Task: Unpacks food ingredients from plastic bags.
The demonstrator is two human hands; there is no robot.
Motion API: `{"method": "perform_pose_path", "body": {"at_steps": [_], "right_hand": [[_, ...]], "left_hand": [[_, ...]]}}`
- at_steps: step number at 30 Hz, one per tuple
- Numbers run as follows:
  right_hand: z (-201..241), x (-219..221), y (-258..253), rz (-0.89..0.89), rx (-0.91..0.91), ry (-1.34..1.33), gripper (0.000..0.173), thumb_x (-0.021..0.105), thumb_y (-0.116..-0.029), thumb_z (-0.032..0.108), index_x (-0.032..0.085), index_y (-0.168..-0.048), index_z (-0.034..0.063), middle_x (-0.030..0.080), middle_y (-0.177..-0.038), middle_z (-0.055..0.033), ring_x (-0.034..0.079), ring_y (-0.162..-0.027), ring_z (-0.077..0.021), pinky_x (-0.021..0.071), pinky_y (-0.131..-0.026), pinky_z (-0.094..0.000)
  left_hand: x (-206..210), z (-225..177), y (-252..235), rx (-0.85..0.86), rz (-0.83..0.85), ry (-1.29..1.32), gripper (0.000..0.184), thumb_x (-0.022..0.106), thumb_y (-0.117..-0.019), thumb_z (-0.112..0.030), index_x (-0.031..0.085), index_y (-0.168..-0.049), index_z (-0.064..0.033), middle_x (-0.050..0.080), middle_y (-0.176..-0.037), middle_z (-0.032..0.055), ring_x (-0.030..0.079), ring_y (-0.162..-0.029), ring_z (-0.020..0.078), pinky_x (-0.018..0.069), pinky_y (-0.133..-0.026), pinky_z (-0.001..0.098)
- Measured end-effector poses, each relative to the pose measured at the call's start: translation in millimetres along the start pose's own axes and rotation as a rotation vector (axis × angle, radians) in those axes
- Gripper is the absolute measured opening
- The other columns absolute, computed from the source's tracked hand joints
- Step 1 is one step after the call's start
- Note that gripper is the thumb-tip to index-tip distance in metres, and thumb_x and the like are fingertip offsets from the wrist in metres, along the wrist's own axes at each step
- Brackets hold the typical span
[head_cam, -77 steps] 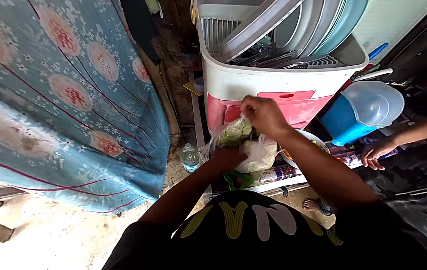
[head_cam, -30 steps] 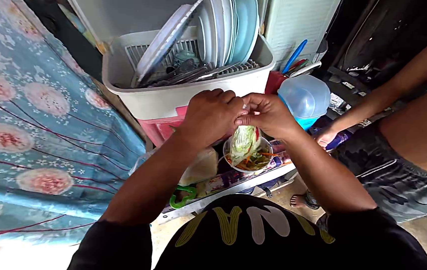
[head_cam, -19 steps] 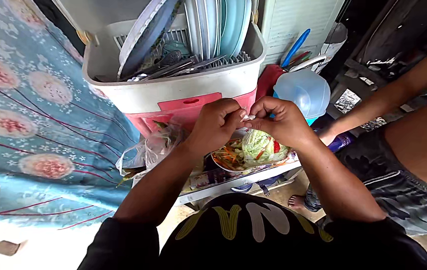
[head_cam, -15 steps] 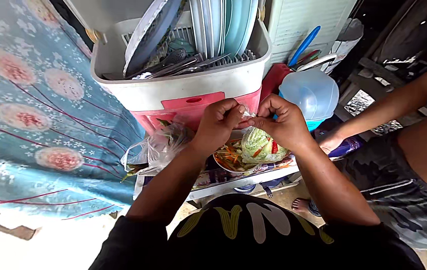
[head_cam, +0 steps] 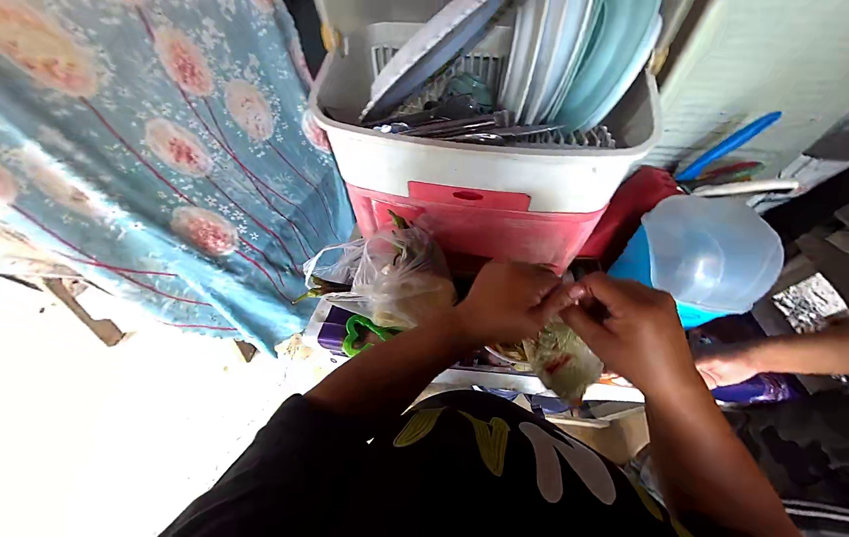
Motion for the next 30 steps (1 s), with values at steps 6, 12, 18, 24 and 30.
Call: {"method": "perform_pose_path", "body": {"at_steps": [6, 12, 18, 24, 30], "right_hand": [[13, -9, 17, -0.070, -0.122, 0.074, 0.030, 0.056, -0.0982, 0.020, 0.064, -0.074, 0.0031, 0.059, -0.057, -0.0084, 0.056, -0.052, -0.0173, 0.0472, -0.055, -0.0319], [-6, -5, 28, -0.041, -0.051, 0.003, 0.034, 0.057, -0.1004, 0.023, 0.066, -0.075, 0.0021, 0.061, -0.060, -0.0087, 0.057, -0.055, -0.0135, 0.0456, -0.055, -0.0270], [-38, 23, 50, -0.224, 0.222, -0.581, 0.032, 0.063, -0.0995, 0.041, 0.065, -0.114, 0.0123, 0.058, -0.132, -0.0015, 0.057, -0.123, -0.0081, 0.0544, -0.099, -0.0277], [-26, 23, 87, -0.395, 0.180, -0.492, 0.062, 0.078, -0.0864, 0.049, 0.050, -0.137, 0.0266, 0.048, -0.150, 0.0031, 0.046, -0.139, -0.0094, 0.0440, -0.111, -0.0310], [-97, 7, 33, -0.219, 0.276, -0.190, 0.064, 0.080, -0.0867, 0.027, 0.056, -0.136, -0.0061, 0.068, -0.121, -0.0214, 0.067, -0.108, -0.0316, 0.0542, -0.094, -0.0509]], "left_hand": [[-7, -12, 9, 0.170, -0.190, -0.087, 0.035, 0.056, -0.0992, -0.017, 0.069, -0.070, -0.0021, 0.065, -0.064, 0.0085, 0.065, -0.063, 0.0192, 0.0515, -0.061, 0.0358], [-28, -2, -7, 0.023, -0.175, 0.103, 0.039, 0.052, -0.1035, -0.014, 0.064, -0.070, 0.0001, 0.059, -0.063, 0.0053, 0.056, -0.057, 0.0118, 0.0462, -0.054, 0.0300], [-13, -25, -53, 0.064, 0.081, 0.028, 0.028, 0.052, -0.1055, -0.015, 0.074, -0.099, 0.0015, 0.072, -0.090, 0.0130, 0.070, -0.085, 0.0228, 0.0559, -0.078, 0.0433], [-23, -21, -75, 0.019, 0.010, -0.014, 0.032, 0.049, -0.1074, -0.020, 0.071, -0.093, 0.0001, 0.066, -0.083, 0.0087, 0.062, -0.075, 0.0174, 0.0514, -0.069, 0.0373], [-32, -44, -90, 0.140, -0.002, -0.014, 0.030, 0.050, -0.1062, -0.017, 0.071, -0.093, 0.0002, 0.065, -0.084, 0.0077, 0.062, -0.076, 0.0132, 0.0516, -0.071, 0.0319]]}}
Point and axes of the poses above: each hand's wrist, its own y-axis away from the middle knuckle, its own x-axis out of the palm, z = x × y, the point moved 7 cm from there along -y, towards the middle knuckle
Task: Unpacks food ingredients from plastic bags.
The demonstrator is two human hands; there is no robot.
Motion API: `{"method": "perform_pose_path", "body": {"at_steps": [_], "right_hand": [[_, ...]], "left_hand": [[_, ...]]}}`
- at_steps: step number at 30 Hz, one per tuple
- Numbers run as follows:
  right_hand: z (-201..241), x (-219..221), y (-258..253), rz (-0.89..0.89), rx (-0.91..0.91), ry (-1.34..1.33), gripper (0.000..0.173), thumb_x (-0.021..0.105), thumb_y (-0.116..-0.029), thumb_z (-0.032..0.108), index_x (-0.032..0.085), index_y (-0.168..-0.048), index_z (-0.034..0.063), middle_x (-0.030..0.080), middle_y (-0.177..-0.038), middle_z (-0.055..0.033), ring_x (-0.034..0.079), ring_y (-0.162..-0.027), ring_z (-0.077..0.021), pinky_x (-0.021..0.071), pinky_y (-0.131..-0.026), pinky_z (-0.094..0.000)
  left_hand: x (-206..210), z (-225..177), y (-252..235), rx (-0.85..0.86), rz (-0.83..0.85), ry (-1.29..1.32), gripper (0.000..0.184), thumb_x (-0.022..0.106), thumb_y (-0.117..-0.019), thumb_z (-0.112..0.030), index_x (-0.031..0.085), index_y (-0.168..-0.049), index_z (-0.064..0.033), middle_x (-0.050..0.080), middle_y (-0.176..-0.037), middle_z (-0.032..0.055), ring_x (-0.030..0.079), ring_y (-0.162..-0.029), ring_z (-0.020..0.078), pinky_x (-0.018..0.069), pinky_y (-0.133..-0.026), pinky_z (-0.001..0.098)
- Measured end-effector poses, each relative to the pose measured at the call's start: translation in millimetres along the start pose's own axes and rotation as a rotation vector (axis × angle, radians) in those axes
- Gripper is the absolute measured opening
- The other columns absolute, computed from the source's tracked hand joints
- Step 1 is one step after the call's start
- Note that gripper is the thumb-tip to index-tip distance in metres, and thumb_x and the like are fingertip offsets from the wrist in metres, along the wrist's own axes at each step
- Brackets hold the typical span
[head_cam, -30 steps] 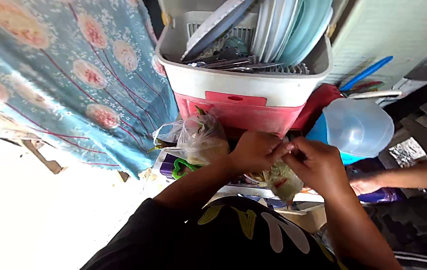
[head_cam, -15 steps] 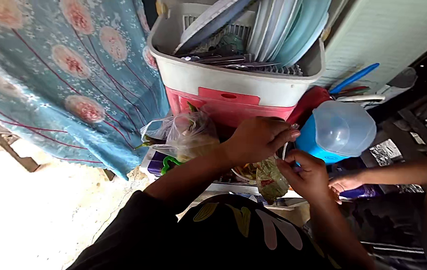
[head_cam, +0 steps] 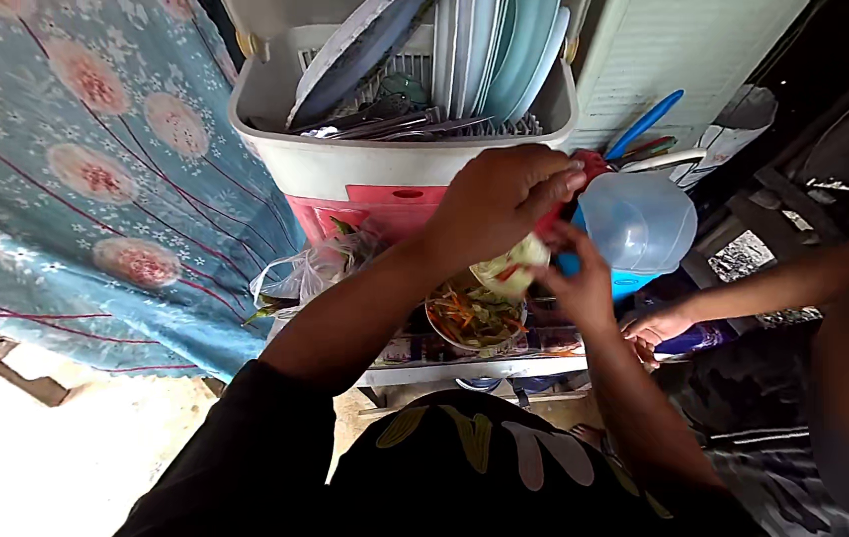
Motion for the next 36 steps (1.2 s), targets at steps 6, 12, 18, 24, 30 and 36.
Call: {"method": "perform_pose_path", "body": {"at_steps": [6, 12, 18, 24, 30, 36], "right_hand": [[-3, -53, 4, -0.204, 0.009, 0.018, 0.047, 0.065, -0.0992, 0.024, 0.056, -0.136, -0.0045, 0.061, -0.134, -0.0216, 0.063, -0.119, -0.0275, 0.0521, -0.101, -0.0440], [-19, -54, 30, -0.173, 0.106, -0.510, 0.047, 0.054, -0.1037, 0.046, 0.055, -0.138, 0.0136, 0.065, -0.130, 0.0040, 0.064, -0.115, -0.0100, 0.0527, -0.099, -0.0316], [-47, -39, 44, -0.101, 0.278, -0.651, 0.064, 0.047, -0.1002, 0.064, 0.052, -0.140, 0.0140, 0.065, -0.133, 0.0002, 0.064, -0.118, -0.0162, 0.0543, -0.097, -0.0368], [-56, -27, 55, -0.071, 0.361, -0.635, 0.068, 0.051, -0.0991, 0.062, 0.051, -0.140, 0.0070, 0.065, -0.132, -0.0038, 0.065, -0.116, -0.0170, 0.0553, -0.095, -0.0363], [-7, -41, 25, -0.035, 0.120, -0.311, 0.066, 0.061, -0.0967, 0.055, 0.055, -0.140, 0.0059, 0.058, -0.141, -0.0062, 0.058, -0.126, -0.0137, 0.0522, -0.101, -0.0337], [83, 11, -18, 0.039, -0.156, -0.049, 0.044, 0.074, -0.0923, 0.029, 0.066, -0.124, -0.0013, 0.064, -0.127, -0.0174, 0.063, -0.116, -0.0210, 0.0541, -0.096, -0.0369]], "left_hand": [[-24, 4, -19, 0.032, -0.166, -0.029, 0.029, 0.049, -0.1068, -0.014, 0.071, -0.095, 0.0002, 0.064, -0.083, 0.0035, 0.058, -0.076, 0.0042, 0.0481, -0.072, 0.0210], [-16, 11, -21, 0.009, -0.143, -0.015, 0.030, 0.049, -0.1073, -0.016, 0.073, -0.097, -0.0012, 0.067, -0.086, 0.0038, 0.061, -0.080, 0.0039, 0.0496, -0.076, 0.0212], [-19, 2, -21, 0.040, -0.142, -0.008, 0.030, 0.048, -0.1078, -0.016, 0.072, -0.097, -0.0024, 0.067, -0.085, 0.0010, 0.060, -0.079, 0.0001, 0.0485, -0.074, 0.0173], [-30, 7, -21, 0.050, -0.165, -0.003, 0.029, 0.048, -0.1076, -0.014, 0.072, -0.096, -0.0019, 0.068, -0.085, 0.0005, 0.061, -0.079, -0.0009, 0.0490, -0.075, 0.0168], [-32, 22, -14, -0.017, -0.149, 0.049, 0.029, 0.048, -0.1079, -0.016, 0.071, -0.096, -0.0036, 0.067, -0.085, -0.0024, 0.060, -0.079, -0.0036, 0.0480, -0.075, 0.0155], [-35, 16, -5, 0.070, -0.117, 0.146, 0.029, 0.048, -0.1074, -0.014, 0.071, -0.094, -0.0025, 0.065, -0.081, -0.0025, 0.057, -0.075, -0.0028, 0.0471, -0.071, 0.0155]]}}
Point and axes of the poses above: each hand's wrist, its own y-axis away from the middle knuckle, its own x-axis out of the palm, z = x × y, the point moved 7 cm from there along -y, towards the middle knuckle
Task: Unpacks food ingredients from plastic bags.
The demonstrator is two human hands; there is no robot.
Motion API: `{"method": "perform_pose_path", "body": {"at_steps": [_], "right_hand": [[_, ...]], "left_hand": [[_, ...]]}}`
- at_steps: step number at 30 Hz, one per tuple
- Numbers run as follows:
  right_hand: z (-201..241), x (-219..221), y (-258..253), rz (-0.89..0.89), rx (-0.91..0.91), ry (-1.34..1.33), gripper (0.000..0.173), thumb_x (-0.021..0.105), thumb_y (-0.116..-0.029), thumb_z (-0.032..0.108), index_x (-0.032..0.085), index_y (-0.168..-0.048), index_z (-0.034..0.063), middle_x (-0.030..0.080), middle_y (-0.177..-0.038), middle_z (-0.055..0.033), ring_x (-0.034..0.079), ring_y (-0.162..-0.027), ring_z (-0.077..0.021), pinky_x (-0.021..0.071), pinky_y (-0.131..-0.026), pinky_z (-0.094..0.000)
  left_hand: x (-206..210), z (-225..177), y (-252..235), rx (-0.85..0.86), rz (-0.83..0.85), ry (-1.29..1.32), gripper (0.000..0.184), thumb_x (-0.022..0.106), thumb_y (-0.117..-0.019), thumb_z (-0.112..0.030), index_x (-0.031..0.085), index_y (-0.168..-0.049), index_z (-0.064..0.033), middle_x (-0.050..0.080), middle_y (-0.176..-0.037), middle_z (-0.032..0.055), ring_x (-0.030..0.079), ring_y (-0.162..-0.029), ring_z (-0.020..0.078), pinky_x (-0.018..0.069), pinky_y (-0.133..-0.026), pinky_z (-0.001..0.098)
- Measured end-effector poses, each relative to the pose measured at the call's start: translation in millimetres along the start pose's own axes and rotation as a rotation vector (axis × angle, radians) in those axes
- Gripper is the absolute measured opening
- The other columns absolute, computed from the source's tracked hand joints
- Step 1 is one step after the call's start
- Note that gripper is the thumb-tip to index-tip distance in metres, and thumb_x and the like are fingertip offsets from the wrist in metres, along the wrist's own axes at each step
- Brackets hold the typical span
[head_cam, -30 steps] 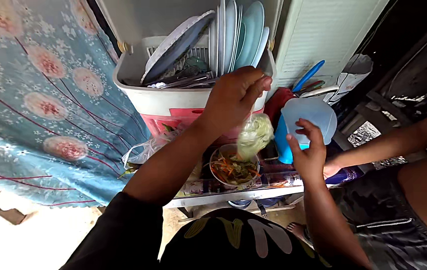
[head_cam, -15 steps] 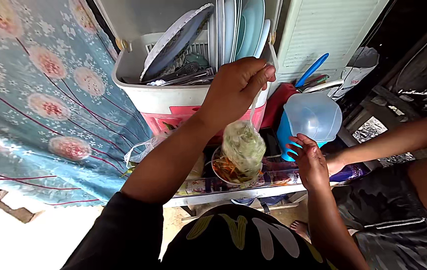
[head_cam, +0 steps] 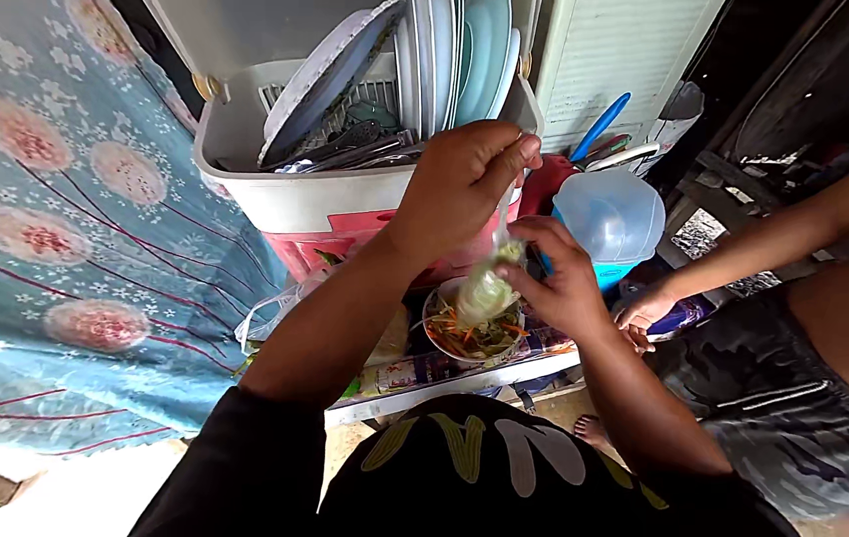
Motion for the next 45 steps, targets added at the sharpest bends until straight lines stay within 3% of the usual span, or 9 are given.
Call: {"method": "perform_pose_path", "body": {"at_steps": [4, 8, 14, 26, 30, 32, 35, 39, 45], "right_hand": [[5, 21, -16, -0.027, 0.099, -0.227, 0.004, 0.068, -0.0939, 0.006, 0.068, -0.096, 0.0025, 0.066, -0.102, -0.0042, 0.064, -0.088, -0.0035, 0.0556, -0.077, -0.0181], [8, 40, -21, -0.060, 0.175, -0.381, 0.006, 0.069, -0.0905, 0.000, 0.067, -0.093, 0.0055, 0.065, -0.096, 0.0023, 0.063, -0.084, -0.0002, 0.0563, -0.077, -0.0177], [6, 53, -25, -0.216, 0.216, -0.551, 0.018, 0.070, -0.0876, -0.004, 0.070, -0.089, 0.0144, 0.070, -0.090, 0.0086, 0.066, -0.083, -0.0003, 0.0570, -0.076, -0.0187], [-3, 27, 5, -0.472, 0.364, -0.491, 0.017, 0.065, -0.0934, -0.001, 0.068, -0.090, 0.0158, 0.071, -0.086, 0.0086, 0.067, -0.080, -0.0017, 0.0585, -0.075, -0.0214], [1, 14, 12, -0.456, 0.392, -0.421, 0.016, 0.063, -0.0945, 0.000, 0.068, -0.091, 0.0149, 0.070, -0.086, 0.0092, 0.066, -0.079, -0.0012, 0.0581, -0.076, -0.0215], [7, 18, 8, -0.359, 0.346, -0.343, 0.014, 0.064, -0.0928, -0.001, 0.069, -0.093, 0.0121, 0.070, -0.088, 0.0093, 0.066, -0.080, 0.0002, 0.0573, -0.076, -0.0201], [6, 27, 4, -0.290, 0.312, -0.233, 0.008, 0.067, -0.0918, 0.000, 0.069, -0.096, 0.0065, 0.070, -0.089, 0.0066, 0.066, -0.079, 0.0012, 0.0579, -0.076, -0.0188], [-10, 10, 16, -0.339, 0.309, -0.005, 0.021, 0.069, -0.0948, 0.011, 0.064, -0.110, -0.0017, 0.066, -0.104, -0.0061, 0.064, -0.094, -0.0064, 0.0552, -0.083, -0.0242], [-22, 36, 15, -0.059, 0.455, -0.176, 0.017, 0.075, -0.0913, 0.018, 0.062, -0.092, 0.0068, 0.061, -0.079, 0.0040, 0.058, -0.069, 0.0006, 0.0513, -0.066, -0.0182]], "left_hand": [[-29, 13, 16, -0.065, -0.057, 0.144, 0.030, 0.044, -0.1081, -0.013, 0.070, -0.099, -0.0021, 0.067, -0.082, -0.0055, 0.057, -0.074, -0.0036, 0.0476, -0.069, 0.0165], [-20, 46, 56, -0.249, 0.118, 0.338, 0.067, 0.063, -0.0960, -0.032, 0.040, -0.147, 0.0049, 0.064, -0.119, 0.0110, 0.065, -0.098, 0.0130, 0.0569, -0.083, 0.0319], [-25, 74, 86, -0.318, 0.104, 0.308, 0.009, 0.064, -0.0938, -0.003, 0.070, -0.097, 0.0020, 0.070, -0.088, 0.0028, 0.064, -0.079, 0.0006, 0.0548, -0.075, 0.0208], [-43, 122, 97, -0.556, -0.112, 0.970, 0.033, 0.038, -0.1061, -0.011, 0.065, -0.088, -0.0184, 0.070, -0.081, -0.0082, 0.068, -0.077, 0.0050, 0.0585, -0.076, 0.0261], [-35, 116, 84, -0.589, 0.117, 0.936, 0.053, 0.012, -0.1086, -0.046, 0.056, -0.116, -0.0183, 0.068, -0.106, -0.0045, 0.069, -0.097, 0.0129, 0.0587, -0.082, 0.0343], [-11, 88, 86, -0.497, 0.404, 0.741, 0.051, 0.029, -0.1086, -0.042, 0.053, -0.131, -0.0037, 0.067, -0.111, 0.0016, 0.066, -0.097, 0.0110, 0.0573, -0.083, 0.0323], [20, 63, 83, -0.390, 0.506, 0.531, 0.013, 0.068, -0.0954, -0.009, 0.066, -0.100, 0.0020, 0.065, -0.084, 0.0039, 0.061, -0.074, 0.0061, 0.0536, -0.071, 0.0246], [39, 83, 81, -0.739, 0.329, 0.847, 0.020, 0.046, -0.1085, -0.011, 0.062, -0.100, -0.0044, 0.068, -0.087, -0.0003, 0.067, -0.077, 0.0064, 0.0595, -0.072, 0.0258], [62, 90, 94, -0.917, 0.184, 0.980, 0.018, 0.048, -0.1063, -0.007, 0.063, -0.096, -0.0071, 0.067, -0.085, -0.0019, 0.067, -0.077, 0.0066, 0.0584, -0.074, 0.0261]]}}
Point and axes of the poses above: each hand's wrist, its own y-axis away from the middle knuckle, its own x-axis out of the palm, z = x × y, the point moved 7 cm from there along -y, towards the middle knuckle
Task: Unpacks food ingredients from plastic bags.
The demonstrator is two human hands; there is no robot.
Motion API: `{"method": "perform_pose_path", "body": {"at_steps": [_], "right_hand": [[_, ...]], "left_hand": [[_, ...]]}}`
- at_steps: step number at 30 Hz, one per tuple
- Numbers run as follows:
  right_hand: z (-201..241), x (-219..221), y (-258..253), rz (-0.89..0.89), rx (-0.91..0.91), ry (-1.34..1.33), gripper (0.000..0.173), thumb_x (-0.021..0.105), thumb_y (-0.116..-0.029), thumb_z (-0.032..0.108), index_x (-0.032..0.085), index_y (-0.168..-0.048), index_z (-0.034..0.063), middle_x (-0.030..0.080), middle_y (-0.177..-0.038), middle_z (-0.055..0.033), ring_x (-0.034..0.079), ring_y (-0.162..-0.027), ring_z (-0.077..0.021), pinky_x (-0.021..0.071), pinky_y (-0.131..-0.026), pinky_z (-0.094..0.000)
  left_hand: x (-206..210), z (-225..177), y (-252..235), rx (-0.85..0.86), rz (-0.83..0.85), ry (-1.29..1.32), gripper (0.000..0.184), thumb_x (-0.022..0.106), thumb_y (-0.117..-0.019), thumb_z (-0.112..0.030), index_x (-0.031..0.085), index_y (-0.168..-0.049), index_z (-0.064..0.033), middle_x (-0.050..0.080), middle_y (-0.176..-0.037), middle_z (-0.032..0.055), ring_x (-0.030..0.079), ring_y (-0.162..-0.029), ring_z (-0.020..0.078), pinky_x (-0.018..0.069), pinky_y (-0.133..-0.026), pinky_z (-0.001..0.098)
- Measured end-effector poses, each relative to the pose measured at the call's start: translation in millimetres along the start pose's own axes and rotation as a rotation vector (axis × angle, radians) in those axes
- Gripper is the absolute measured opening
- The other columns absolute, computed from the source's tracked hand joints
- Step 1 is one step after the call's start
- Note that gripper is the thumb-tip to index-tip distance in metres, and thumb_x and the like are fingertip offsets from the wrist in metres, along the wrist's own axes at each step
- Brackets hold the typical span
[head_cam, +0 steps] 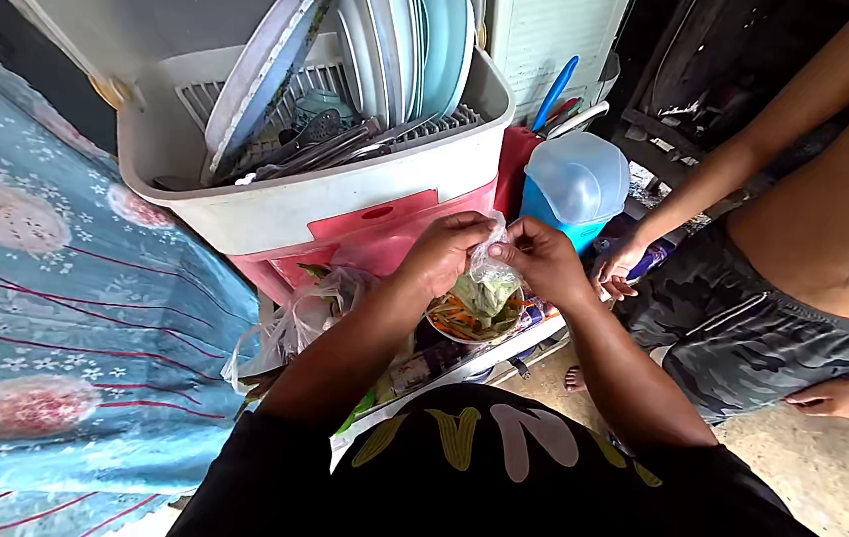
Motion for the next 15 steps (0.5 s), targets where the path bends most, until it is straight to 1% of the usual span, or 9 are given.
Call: {"method": "perform_pose_path", "body": {"at_steps": [2, 4, 5, 6, 9, 11, 12, 14, 15], "right_hand": [[-7, -6, -9, 0.016, 0.015, -0.058, 0.016, 0.074, -0.0913, 0.015, 0.061, -0.084, 0.0088, 0.059, -0.074, 0.0068, 0.055, -0.066, 0.0018, 0.0483, -0.064, -0.0179], [-21, -19, -14, 0.004, 0.078, -0.141, 0.009, 0.066, -0.0900, 0.004, 0.060, -0.084, 0.0085, 0.059, -0.074, 0.0061, 0.056, -0.065, -0.0002, 0.0515, -0.063, -0.0207], [-29, -27, -16, -0.018, 0.129, -0.170, 0.010, 0.062, -0.0921, 0.002, 0.059, -0.086, 0.0091, 0.059, -0.074, 0.0059, 0.057, -0.063, -0.0010, 0.0538, -0.061, -0.0214], [-36, -34, -17, -0.046, 0.183, -0.196, 0.012, 0.062, -0.0964, 0.004, 0.059, -0.087, 0.0099, 0.060, -0.072, 0.0062, 0.058, -0.060, -0.0015, 0.0543, -0.058, -0.0209], [-48, -34, -16, -0.082, 0.308, -0.256, 0.010, 0.058, -0.1027, 0.007, 0.056, -0.093, 0.0072, 0.063, -0.072, 0.0019, 0.061, -0.056, -0.0051, 0.0559, -0.054, -0.0221], [-49, -27, -14, -0.091, 0.406, -0.374, 0.009, 0.051, -0.1062, 0.007, 0.052, -0.097, 0.0070, 0.064, -0.077, -0.0011, 0.067, -0.061, -0.0098, 0.0621, -0.060, -0.0279], [-50, -22, -14, -0.111, 0.450, -0.477, 0.011, 0.049, -0.1070, 0.007, 0.051, -0.096, 0.0088, 0.063, -0.079, -0.0012, 0.067, -0.062, -0.0113, 0.0625, -0.061, -0.0298], [-54, -16, -14, -0.153, 0.543, -0.695, 0.014, 0.044, -0.1088, 0.009, 0.051, -0.097, 0.0114, 0.065, -0.081, -0.0014, 0.067, -0.066, -0.0126, 0.0611, -0.064, -0.0301], [-57, -13, -13, -0.166, 0.585, -0.785, 0.015, 0.043, -0.1095, 0.012, 0.053, -0.099, 0.0123, 0.066, -0.081, -0.0014, 0.067, -0.067, -0.0122, 0.0599, -0.065, -0.0287]], "left_hand": [[-10, 1, -1, -0.021, -0.115, 0.109, 0.016, 0.046, -0.1077, -0.010, 0.061, -0.102, -0.0080, 0.068, -0.088, 0.0000, 0.069, -0.079, 0.0098, 0.0594, -0.076, 0.0289], [-25, 1, 2, -0.054, -0.255, 0.251, 0.017, 0.042, -0.1100, -0.016, 0.057, -0.110, -0.0089, 0.065, -0.089, 0.0007, 0.067, -0.081, 0.0126, 0.0580, -0.080, 0.0321], [-32, 2, 4, -0.073, -0.322, 0.331, 0.018, 0.040, -0.1108, -0.018, 0.056, -0.113, -0.0095, 0.064, -0.089, 0.0010, 0.066, -0.081, 0.0131, 0.0578, -0.081, 0.0323], [-35, 3, 6, -0.086, -0.375, 0.412, 0.021, 0.038, -0.1111, -0.020, 0.056, -0.111, -0.0095, 0.064, -0.088, 0.0021, 0.067, -0.080, 0.0139, 0.0590, -0.080, 0.0323], [-26, 13, 10, -0.110, -0.351, 0.471, 0.031, 0.032, -0.1120, -0.028, 0.057, -0.108, -0.0098, 0.065, -0.089, 0.0046, 0.067, -0.079, 0.0151, 0.0582, -0.075, 0.0318], [-20, 21, 10, -0.124, -0.263, 0.398, 0.034, 0.033, -0.1116, -0.037, 0.055, -0.120, -0.0130, 0.066, -0.102, 0.0054, 0.066, -0.086, 0.0149, 0.0559, -0.073, 0.0302], [-20, 23, 10, -0.117, -0.216, 0.327, 0.029, 0.035, -0.1114, -0.034, 0.052, -0.124, -0.0143, 0.066, -0.106, 0.0045, 0.066, -0.087, 0.0132, 0.0558, -0.072, 0.0282], [-23, 23, 12, -0.103, -0.157, 0.142, 0.018, 0.048, -0.1062, -0.011, 0.050, -0.124, -0.0110, 0.064, -0.104, 0.0038, 0.064, -0.083, 0.0106, 0.0555, -0.071, 0.0263], [-25, 24, 11, -0.102, -0.146, 0.041, 0.027, 0.054, -0.1007, -0.001, 0.050, -0.127, -0.0086, 0.064, -0.103, 0.0043, 0.063, -0.080, 0.0096, 0.0554, -0.069, 0.0252]]}}
Point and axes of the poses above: each hand's wrist, its own y-axis away from the middle knuckle, its own x-axis out of the palm, z = x × y, the point moved 7 cm from there along -y, towards the middle knuckle
